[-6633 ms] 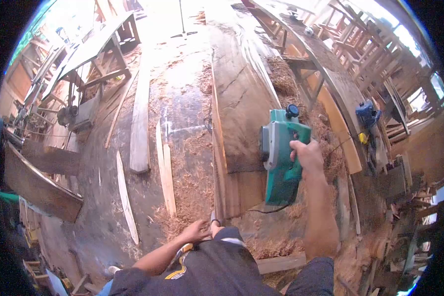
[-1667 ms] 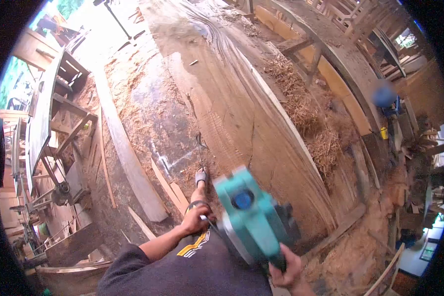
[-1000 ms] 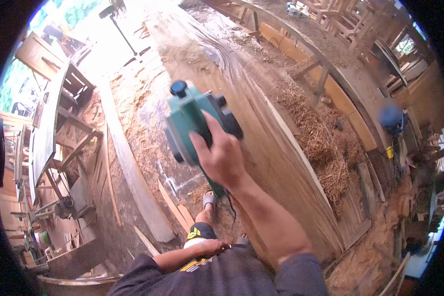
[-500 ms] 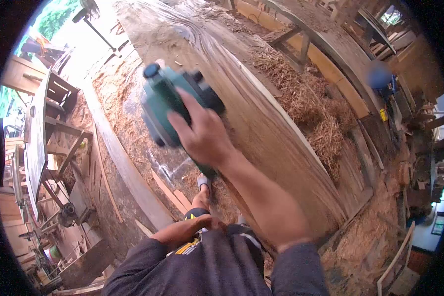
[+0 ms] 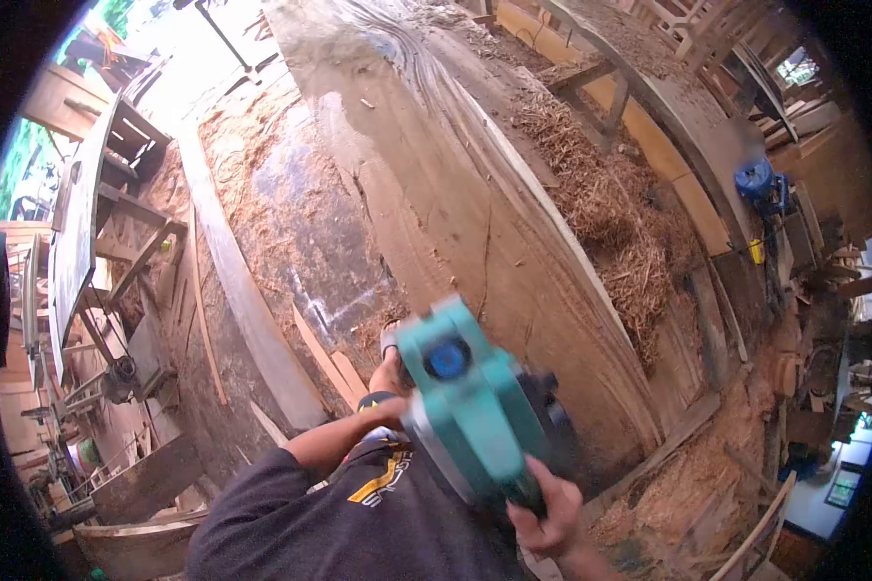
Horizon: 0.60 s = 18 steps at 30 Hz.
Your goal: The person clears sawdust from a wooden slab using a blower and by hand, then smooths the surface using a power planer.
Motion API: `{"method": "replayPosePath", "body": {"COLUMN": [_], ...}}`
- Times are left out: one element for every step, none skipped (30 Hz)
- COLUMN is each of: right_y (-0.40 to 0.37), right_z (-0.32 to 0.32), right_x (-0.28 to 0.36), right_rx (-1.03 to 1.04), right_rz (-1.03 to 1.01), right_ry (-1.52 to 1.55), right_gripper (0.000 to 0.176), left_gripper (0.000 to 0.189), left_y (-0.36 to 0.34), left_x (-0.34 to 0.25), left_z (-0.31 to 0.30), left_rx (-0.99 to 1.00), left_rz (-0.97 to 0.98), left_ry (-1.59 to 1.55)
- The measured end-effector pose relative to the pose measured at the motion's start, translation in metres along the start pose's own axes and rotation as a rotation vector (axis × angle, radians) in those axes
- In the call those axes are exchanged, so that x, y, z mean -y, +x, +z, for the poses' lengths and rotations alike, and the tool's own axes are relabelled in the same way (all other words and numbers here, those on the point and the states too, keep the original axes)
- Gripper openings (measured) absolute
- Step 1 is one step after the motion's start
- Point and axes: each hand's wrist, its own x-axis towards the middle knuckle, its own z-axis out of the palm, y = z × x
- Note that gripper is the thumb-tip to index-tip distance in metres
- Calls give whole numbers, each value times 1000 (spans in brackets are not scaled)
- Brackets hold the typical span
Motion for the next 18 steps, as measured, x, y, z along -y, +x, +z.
{"method": "replayPosePath", "body": {"right_y": [32,74,109,142,180,220,254,282,300,309,303,297,281,251,217,180,139,99], "right_z": [11,25,36,49,63,79,93,104,107,107,105,103,97,86,74,63,47,31], "right_x": [8,23,34,45,52,56,59,65,73,72,70,70,71,69,65,54,44,33], "right_rx": [0,-45,-43,-28,-56,-108,-171,-165,-100,-12,-4,5,6,8,13,-6,6,15], "right_rz": [-78,-247,-256,-168,-214,-331,-419,-409,-337,-267,-246,-234,-202,-169,-138,-180,-151,-110], "right_ry": [-62,-93,-30,-1,-21,5,-36,-18,-31,18,26,31,36,43,48,43,10,0], "right_gripper": [54,53,52,51,50,48,46,48,51,54,54,54,53,53,53,54,55,54], "left_gripper": [49,52,40,30,25,24,27,34,38,37,37,41,49,53,63,62,42,43], "left_y": [2,7,-12,-30,6,-24,-17,12,4,27,48,75,84,112,142,151,175,198], "left_x": [-46,-101,-113,-126,-222,-226,-268,-332,-360,-400,-429,-454,-458,-473,-483,-469,-467,-461], "left_z": [-2,-2,-25,-47,-99,-121,-150,-186,-212,-236,-255,-269,-283,-283,-278,-273,-253,-235], "left_rx": [-696,-1392,-1302,-1204,-1536,-1783,-2081,-2249,-2185,-2206,-2168,-2119,-1984,-1889,-1783,-1609,-1351,-1115], "left_rz": [-428,-854,-1013,-1180,-1149,-1038,-662,-388,-400,-332,-350,-422,-314,-537,-703,-815,-921,-1094], "left_ry": [-24,-51,278,607,403,480,424,206,413,434,653,787,919,876,695,752,992,1152]}}
